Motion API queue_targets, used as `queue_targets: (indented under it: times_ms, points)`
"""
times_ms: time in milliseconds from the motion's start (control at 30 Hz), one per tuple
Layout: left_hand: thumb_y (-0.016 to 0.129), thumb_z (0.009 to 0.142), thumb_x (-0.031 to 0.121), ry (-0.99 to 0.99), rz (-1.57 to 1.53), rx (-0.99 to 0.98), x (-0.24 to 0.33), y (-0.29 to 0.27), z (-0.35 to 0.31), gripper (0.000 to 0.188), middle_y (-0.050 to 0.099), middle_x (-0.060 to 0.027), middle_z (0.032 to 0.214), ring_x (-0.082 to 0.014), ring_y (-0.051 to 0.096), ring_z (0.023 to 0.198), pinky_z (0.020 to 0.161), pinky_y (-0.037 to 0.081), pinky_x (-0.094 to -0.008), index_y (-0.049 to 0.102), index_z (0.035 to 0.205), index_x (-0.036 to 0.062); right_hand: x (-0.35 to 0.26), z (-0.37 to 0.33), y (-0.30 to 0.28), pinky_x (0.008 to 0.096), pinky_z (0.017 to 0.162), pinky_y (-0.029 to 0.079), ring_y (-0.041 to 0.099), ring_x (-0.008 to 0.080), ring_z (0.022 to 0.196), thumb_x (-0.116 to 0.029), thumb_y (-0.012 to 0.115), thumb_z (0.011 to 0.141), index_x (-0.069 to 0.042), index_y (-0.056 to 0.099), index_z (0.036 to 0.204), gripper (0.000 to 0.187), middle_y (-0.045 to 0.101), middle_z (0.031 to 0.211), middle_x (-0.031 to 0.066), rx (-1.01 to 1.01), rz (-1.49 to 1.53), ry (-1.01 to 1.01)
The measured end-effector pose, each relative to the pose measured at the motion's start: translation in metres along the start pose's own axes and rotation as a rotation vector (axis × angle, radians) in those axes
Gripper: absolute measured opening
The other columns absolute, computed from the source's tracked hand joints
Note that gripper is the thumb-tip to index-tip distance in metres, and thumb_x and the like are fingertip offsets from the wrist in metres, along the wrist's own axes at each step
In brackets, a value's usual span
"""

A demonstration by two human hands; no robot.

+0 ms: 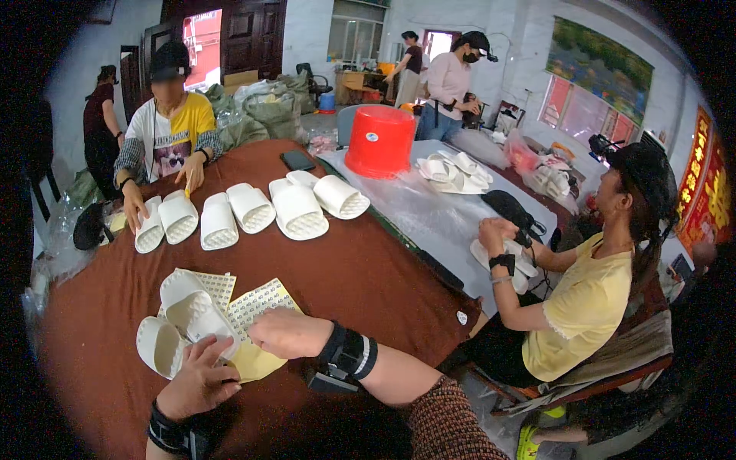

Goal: The recorder is applying size stickers to the insoles of newly manufactured white slippers.

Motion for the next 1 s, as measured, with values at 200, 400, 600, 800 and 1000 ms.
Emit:
queue_targets:
  times_ms: [200,400,600,800,1000]
  points:
    - [0.079,0.076,0.027,0.003,-0.004,-0.012,0.0017,-0.0017,0.0009,0.024,0.049,-0.0107,0.141,-0.0437,0.042,0.127,0.101,0.034,-0.0552,0.07,0.099,0.024,-0.0064,-0.0019,-0.005,0.0484,0.071,0.048,0.062,0.0395,0.081,-0.009,0.057,0.081,0.0,0.062,0.078,0.01,0.063,0.078,0.0194,0.132,0.022,-0.07]
    - [0.078,0.078,0.029,0.008,0.006,-0.065,0.0016,-0.003,-0.0011,0.027,0.045,-0.0105,0.145,-0.0443,0.04,0.129,0.102,0.033,-0.0557,0.073,0.104,0.0304,-0.0077,-0.0012,-0.0057,0.0478,0.072,0.049,0.062,0.0385,0.082,-0.01,0.056,0.082,0.0,0.062,0.08,0.012,0.064,0.08,0.019,0.109,0.013,-0.043]
    - [0.077,0.079,0.031,0.017,0.014,-0.101,0.0001,-0.0028,-0.0017,0.025,0.043,-0.0109,0.147,-0.0464,0.038,0.13,0.103,0.032,-0.0567,0.075,0.104,0.032,-0.0055,-0.0004,-0.0028,0.0479,0.072,0.049,0.062,0.0384,0.081,-0.011,0.056,0.083,-0.001,0.062,0.078,0.013,0.063,0.079,0.0186,0.121,-0.003,-0.045]
    - [0.077,0.079,0.032,0.03,0.011,-0.11,-0.0014,-0.0018,-0.0031,0.023,0.043,-0.0114,0.148,-0.0475,0.037,0.131,0.104,0.03,-0.0567,0.077,0.102,0.0313,-0.0036,-0.0004,-0.0013,0.0476,0.072,0.049,0.062,0.0384,0.081,-0.011,0.056,0.083,-0.001,0.062,0.079,0.012,0.063,0.079,0.0187,0.122,0.002,-0.053]
    - [0.077,0.08,0.032,0.021,-0.01,-0.126,-0.0024,-0.0035,-0.0042,0.021,0.043,-0.0124,0.149,-0.0476,0.035,0.134,0.106,0.029,-0.0555,0.077,0.101,0.0299,-0.0028,0.0003,-0.0006,0.0477,0.073,0.049,0.062,0.0383,0.082,-0.011,0.057,0.082,-0.001,0.062,0.08,0.011,0.063,0.079,0.0185,0.116,-0.001,-0.049]
Point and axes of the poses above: each hand's wrist, its own z-axis towards the middle knuckle, its own y-axis out of the palm, x = y × z, the point moved 1 cm from there along z, towards the middle knuckle
